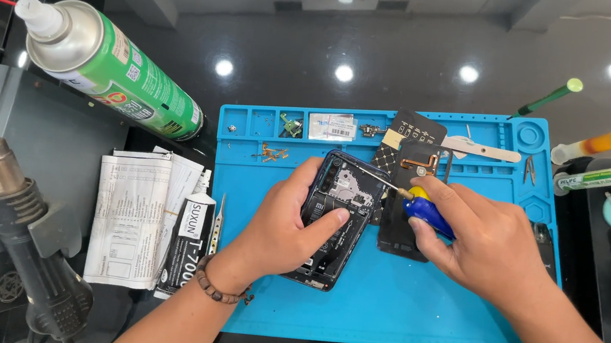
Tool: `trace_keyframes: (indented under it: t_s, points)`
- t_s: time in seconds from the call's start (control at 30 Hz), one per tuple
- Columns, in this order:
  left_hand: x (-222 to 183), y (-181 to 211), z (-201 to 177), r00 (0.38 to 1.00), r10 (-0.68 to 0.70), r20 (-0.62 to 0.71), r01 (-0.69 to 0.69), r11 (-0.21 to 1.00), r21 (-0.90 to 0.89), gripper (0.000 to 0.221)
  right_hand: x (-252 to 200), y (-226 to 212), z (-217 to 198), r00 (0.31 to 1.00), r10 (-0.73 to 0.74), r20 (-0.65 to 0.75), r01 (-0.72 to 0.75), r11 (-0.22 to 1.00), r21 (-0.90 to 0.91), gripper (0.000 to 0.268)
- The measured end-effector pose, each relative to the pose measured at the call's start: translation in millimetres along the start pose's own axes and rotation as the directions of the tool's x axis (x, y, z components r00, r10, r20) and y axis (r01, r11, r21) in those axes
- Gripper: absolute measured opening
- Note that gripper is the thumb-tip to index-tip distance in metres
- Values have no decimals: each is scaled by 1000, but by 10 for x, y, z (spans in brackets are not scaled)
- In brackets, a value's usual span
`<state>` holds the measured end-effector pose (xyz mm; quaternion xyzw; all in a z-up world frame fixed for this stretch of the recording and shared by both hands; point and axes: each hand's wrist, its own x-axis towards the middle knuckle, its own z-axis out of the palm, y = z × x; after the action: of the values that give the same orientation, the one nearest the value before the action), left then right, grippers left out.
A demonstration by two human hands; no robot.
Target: Disassembling a mobile phone by removing internal screws and prying off the internal plastic frame
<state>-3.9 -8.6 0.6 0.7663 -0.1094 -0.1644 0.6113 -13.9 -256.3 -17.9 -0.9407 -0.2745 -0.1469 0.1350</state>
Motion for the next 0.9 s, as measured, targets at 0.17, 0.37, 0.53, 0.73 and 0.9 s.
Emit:
trace_keyframes:
  t_s: [0.17,0.37,0.53,0.73,0.9]
  points:
    - [-10,-20,9,998,34,-60,-35,999,-20,40,-16,-16,25,999,1,-34,-1,1000,19,39]
    - [-15,-36,42,994,37,-106,-43,998,-50,38,-38,-12,60,998,16,-57,-15,1000,5,38]
    - [-15,-27,67,996,21,-83,-25,999,-42,36,-20,-45,63,998,-4,-61,6,1000,31,38]
    - [-9,-46,85,997,20,-74,-22,999,-30,37,-11,-68,77,998,4,-55,-2,999,38,39]
    - [-11,-17,68,997,26,-68,-30,998,-57,39,-21,-66,86,998,8,-63,-5,999,38,38]
